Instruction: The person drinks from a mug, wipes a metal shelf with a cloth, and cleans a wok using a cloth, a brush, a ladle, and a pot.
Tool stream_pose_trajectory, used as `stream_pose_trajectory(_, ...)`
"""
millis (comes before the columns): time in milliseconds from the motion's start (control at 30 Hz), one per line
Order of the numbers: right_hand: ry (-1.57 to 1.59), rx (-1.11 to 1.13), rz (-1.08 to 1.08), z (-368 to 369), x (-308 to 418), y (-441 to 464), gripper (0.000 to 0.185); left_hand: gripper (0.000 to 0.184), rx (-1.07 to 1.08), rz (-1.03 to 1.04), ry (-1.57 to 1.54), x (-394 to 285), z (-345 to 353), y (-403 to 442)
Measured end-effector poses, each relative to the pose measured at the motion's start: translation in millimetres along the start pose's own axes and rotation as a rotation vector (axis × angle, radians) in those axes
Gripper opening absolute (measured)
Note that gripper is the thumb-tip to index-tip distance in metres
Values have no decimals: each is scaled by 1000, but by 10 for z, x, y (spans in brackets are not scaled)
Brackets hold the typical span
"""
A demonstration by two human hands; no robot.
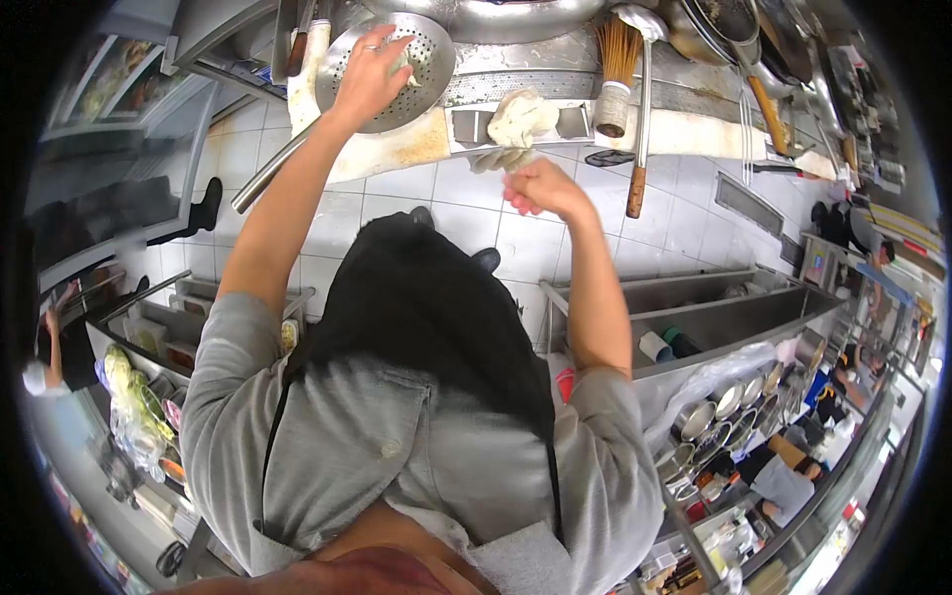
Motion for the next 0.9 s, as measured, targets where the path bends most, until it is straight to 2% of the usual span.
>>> stream_pose_trajectory(33,-20,-116,135,-39,-525,180,34,25,-53,-52,-66,-71,-50,-21)
stream_pose_trajectory(67,84,-360,151,-75,-1010,373,37,25,-114,-107,-116,-121,-141,-64)
stream_pose_trajectory(100,191,-589,153,-107,-1251,545,45,26,-81,-110,-219,-284,-149,-175)
stream_pose_trajectory(133,164,-631,51,-69,-1129,591,50,21,44,-115,-338,-543,-177,-290)
stream_pose_trajectory(167,76,-610,-82,-65,-1276,817,47,27,63,-157,-444,-819,-171,-428)
stream_pose_trajectory(200,-12,-593,-220,-56,-1427,1038,45,22,269,-248,-673,-1046,-40,-578)
stream_pose_trajectory(233,-95,-580,-355,-41,-1576,1250,43,19,475,-313,-668,-1230,180,-801)
stream_pose_trajectory(267,-188,-555,-402,-19,-1465,1134,40,16,510,-299,-709,-1380,323,-936)
stream_pose_trajectory(300,-279,-542,-444,0,-1359,971,37,14,564,-405,-730,-1422,601,-1149)
stream_pose_trajectory(367,-46,-447,-296,119,-954,446,29,15,651,-775,-716,-1374,1083,-1535)
stream_pose_trajectory(400,56,-406,-323,165,-849,259,29,17,666,-1017,-647,-1316,1369,-1773)
stream_pose_trajectory(433,155,-365,-351,192,-738,135,30,22,827,-1145,-737,-1404,1259,-1693)
stream_pose_trajectory(500,855,-270,-312,305,-444,1,35,25,788,-1546,-1375,-1585,1485,-1843)
stream_pose_trajectory(533,1196,-200,-277,369,-318,0,38,26,810,-1501,-1757,-1748,1596,-1841)
stream_pose_trajectory(567,1285,-250,-337,374,-392,130,38,28,824,-1412,-2141,-1907,1673,-1807)
stream_pose_trajectory(633,1472,-351,-451,445,-728,456,38,28,631,-1547,-2557,-2105,1834,-1786)
stream_pose_trajectory(667,1431,-568,-403,412,-654,417,35,28,516,-1602,-2764,-2200,1919,-1737)
stream_pose_trajectory(767,923,-912,-569,190,-677,384,32,29,87,-1761,-3353,-2442,2050,-1666)
stream_pose_trajectory(800,540,-1055,-598,88,-677,368,35,29,62,-1783,-3225,-2490,2044,-1672)
stream_pose_trajectory(833,319,-1129,-620,33,-688,370,37,29,47,-1806,-3094,-2533,2031,-1674)
stream_pose_trajectory(867,100,-1213,-632,54,-495,270,39,30,173,-1711,-2671,-2476,1966,-1606)
stream_pose_trajectory(900,55,-1083,-523,-82,-738,320,36,32,290,-1561,-2272,-2460,1845,-1520)
Point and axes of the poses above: each hand's wrist, its own y-axis towards the middle knuckle, its own z-axis out of the palm, x = y × z, the point moved 5 cm from there along y, towards the middle knuckle, and after that the axes turned 7 degrees about -z, right-handed, at the moved point
